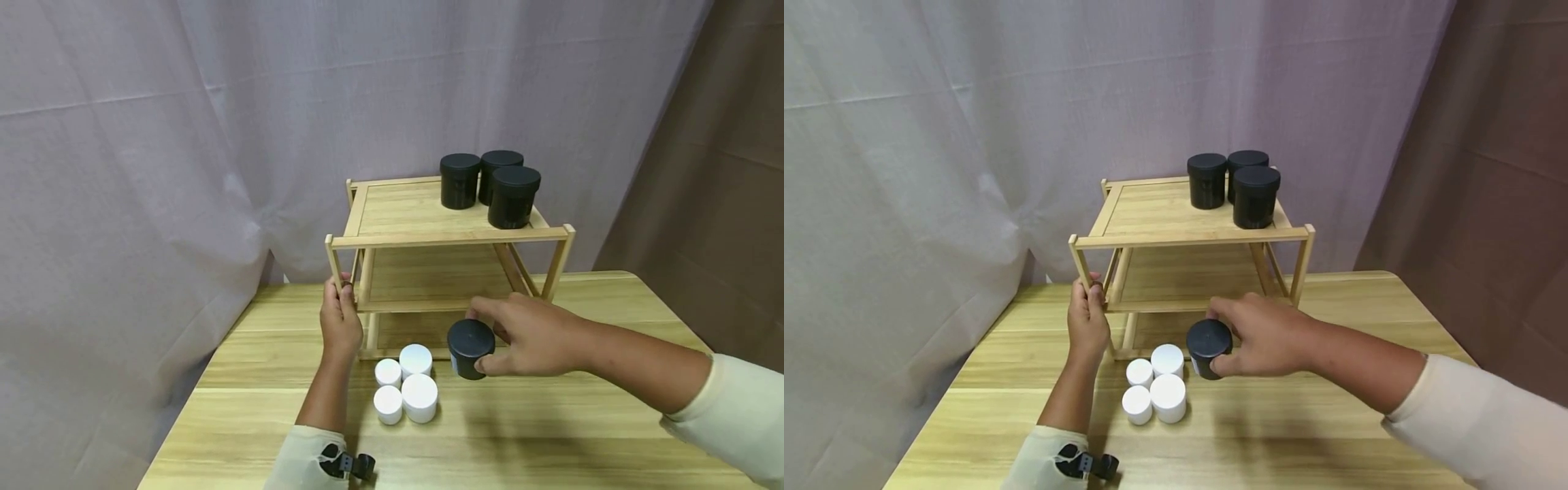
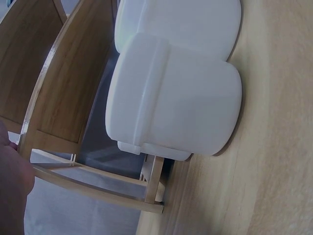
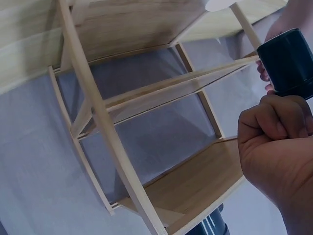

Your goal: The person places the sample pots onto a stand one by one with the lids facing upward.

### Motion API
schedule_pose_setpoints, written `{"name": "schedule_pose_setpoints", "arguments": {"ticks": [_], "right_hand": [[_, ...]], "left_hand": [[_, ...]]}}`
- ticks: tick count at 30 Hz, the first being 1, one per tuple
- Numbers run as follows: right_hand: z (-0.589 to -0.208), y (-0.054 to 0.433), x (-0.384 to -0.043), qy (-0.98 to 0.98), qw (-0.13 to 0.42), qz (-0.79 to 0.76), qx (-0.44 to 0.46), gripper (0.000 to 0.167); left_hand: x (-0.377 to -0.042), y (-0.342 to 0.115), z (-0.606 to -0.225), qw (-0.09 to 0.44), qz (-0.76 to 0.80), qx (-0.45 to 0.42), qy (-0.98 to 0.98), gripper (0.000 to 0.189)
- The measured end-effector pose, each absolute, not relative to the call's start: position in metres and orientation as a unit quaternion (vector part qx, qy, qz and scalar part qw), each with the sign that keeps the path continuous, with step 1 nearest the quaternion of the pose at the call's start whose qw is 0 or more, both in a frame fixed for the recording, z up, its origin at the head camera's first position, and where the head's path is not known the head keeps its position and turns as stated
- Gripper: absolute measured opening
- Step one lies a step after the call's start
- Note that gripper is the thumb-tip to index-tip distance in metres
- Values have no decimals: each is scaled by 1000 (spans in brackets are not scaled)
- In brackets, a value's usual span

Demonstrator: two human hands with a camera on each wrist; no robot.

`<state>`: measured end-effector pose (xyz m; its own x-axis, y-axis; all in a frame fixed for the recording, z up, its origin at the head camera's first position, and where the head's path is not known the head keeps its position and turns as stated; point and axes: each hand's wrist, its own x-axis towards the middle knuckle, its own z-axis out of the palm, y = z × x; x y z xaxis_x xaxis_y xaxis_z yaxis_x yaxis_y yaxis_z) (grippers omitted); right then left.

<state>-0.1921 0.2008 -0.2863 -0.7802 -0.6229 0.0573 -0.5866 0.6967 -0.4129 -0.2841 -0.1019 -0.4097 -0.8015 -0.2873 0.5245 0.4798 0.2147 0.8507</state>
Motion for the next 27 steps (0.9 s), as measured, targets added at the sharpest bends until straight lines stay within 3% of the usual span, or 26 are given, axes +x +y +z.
{"name": "schedule_pose_setpoints", "arguments": {"ticks": [12,27], "right_hand": [[-264,203,-203,927,73,-172,-326,55],[-208,196,-218,918,56,-118,-375,41]], "left_hand": [[-284,-102,-410,311,-623,-68,-714,25],[-284,-101,-409,308,-629,-66,-711,25]]}}
